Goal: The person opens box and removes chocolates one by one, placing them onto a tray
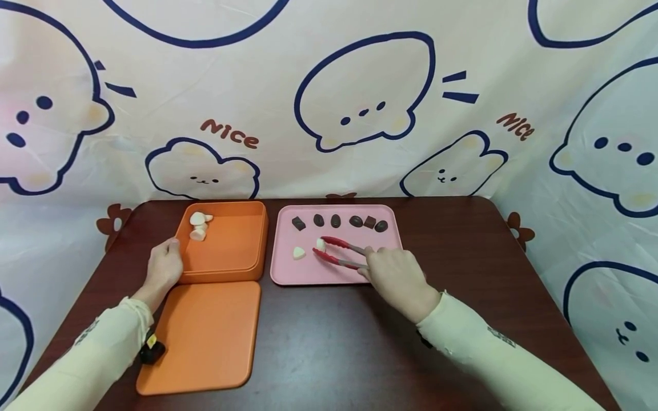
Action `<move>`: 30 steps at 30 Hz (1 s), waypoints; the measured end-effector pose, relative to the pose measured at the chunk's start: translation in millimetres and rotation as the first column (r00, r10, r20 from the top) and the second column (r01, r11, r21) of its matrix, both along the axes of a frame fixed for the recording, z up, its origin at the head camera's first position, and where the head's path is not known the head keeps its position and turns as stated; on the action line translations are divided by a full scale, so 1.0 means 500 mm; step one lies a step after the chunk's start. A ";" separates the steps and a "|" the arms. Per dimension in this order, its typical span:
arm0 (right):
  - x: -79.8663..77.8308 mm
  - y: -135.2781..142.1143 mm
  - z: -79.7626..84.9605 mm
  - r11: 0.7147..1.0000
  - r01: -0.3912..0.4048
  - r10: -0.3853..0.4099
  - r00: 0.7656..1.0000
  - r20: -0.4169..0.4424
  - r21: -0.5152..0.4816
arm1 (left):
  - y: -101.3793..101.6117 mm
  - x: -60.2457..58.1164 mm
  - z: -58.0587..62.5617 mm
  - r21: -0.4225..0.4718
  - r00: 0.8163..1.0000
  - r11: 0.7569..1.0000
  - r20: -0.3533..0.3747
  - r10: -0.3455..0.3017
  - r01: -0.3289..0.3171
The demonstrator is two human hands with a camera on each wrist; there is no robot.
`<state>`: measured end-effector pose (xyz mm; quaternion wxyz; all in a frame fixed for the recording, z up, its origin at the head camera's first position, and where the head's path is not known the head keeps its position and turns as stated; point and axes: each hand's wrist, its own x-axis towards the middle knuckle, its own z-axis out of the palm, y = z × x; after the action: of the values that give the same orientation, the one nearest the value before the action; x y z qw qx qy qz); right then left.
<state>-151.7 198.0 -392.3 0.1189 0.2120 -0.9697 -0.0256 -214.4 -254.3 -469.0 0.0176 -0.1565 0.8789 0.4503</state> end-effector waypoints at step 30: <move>-0.002 -0.005 -0.014 0.998 -0.058 0.059 0.997 -0.056 0.019 | 0.003 0.000 0.003 0.003 1.000 1.000 0.012 0.000 0.000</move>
<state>-152.8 195.4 -399.1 0.1450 0.2404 -0.9591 -0.0365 -214.2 -252.7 -467.5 0.0231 -0.1589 0.8781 0.4507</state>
